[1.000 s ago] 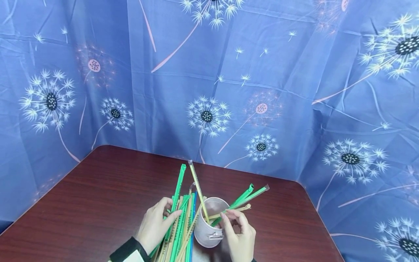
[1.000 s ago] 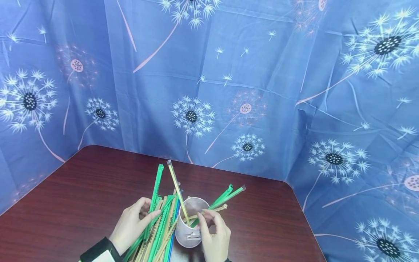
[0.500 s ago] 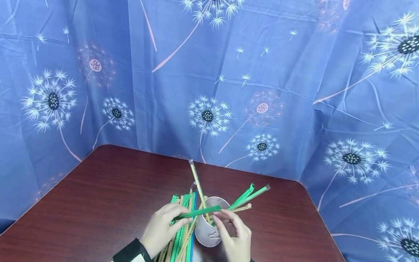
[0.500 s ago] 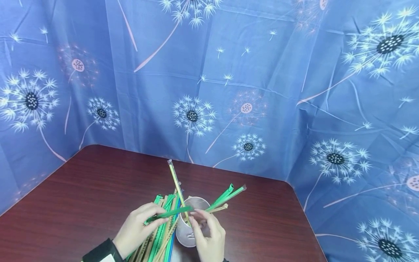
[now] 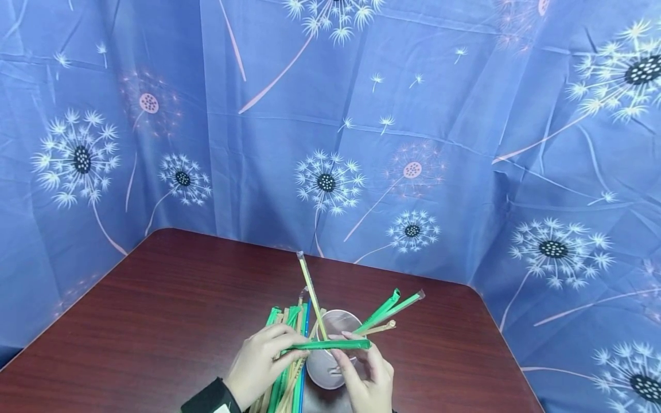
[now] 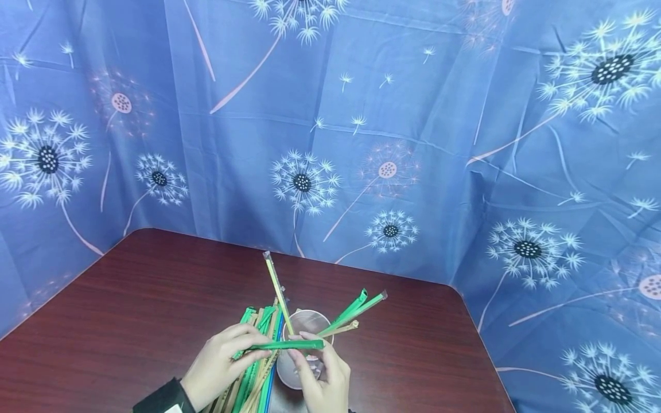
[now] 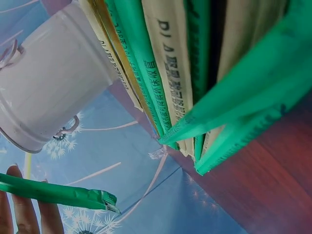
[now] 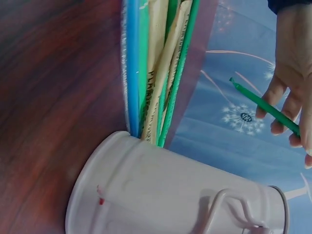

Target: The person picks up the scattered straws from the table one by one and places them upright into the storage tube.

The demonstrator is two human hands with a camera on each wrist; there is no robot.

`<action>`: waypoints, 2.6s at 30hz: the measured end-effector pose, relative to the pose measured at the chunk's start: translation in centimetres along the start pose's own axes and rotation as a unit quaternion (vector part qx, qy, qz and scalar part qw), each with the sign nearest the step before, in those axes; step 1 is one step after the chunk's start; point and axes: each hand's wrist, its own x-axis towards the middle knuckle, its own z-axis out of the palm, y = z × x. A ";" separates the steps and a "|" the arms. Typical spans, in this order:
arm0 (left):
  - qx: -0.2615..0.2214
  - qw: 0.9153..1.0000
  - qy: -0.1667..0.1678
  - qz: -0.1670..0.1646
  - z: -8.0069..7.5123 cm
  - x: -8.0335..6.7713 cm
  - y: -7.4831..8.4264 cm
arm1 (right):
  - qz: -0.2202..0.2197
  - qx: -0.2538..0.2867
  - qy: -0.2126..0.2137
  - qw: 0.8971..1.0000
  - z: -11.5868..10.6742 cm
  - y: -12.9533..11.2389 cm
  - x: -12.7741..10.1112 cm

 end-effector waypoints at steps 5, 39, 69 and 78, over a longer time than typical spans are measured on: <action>0.006 1.000 0.001 0.008 0.1 0.0 0.0 | 0.006 -0.004 0.015 1.000 0.1 -0.4 0.2; 0.185 0.930 -0.218 -0.229 -0.1 -1.9 -2.7 | -0.005 0.099 0.238 0.966 -0.5 -1.2 1.8; 0.107 0.930 -0.198 -0.292 -0.6 -1.4 -3.0 | 0.136 -0.154 0.181 0.962 -1.7 1.0 0.2; 0.105 0.942 -0.169 -0.271 -0.7 -0.8 -1.9 | 0.136 -0.185 0.151 0.962 -2.0 2.4 -0.5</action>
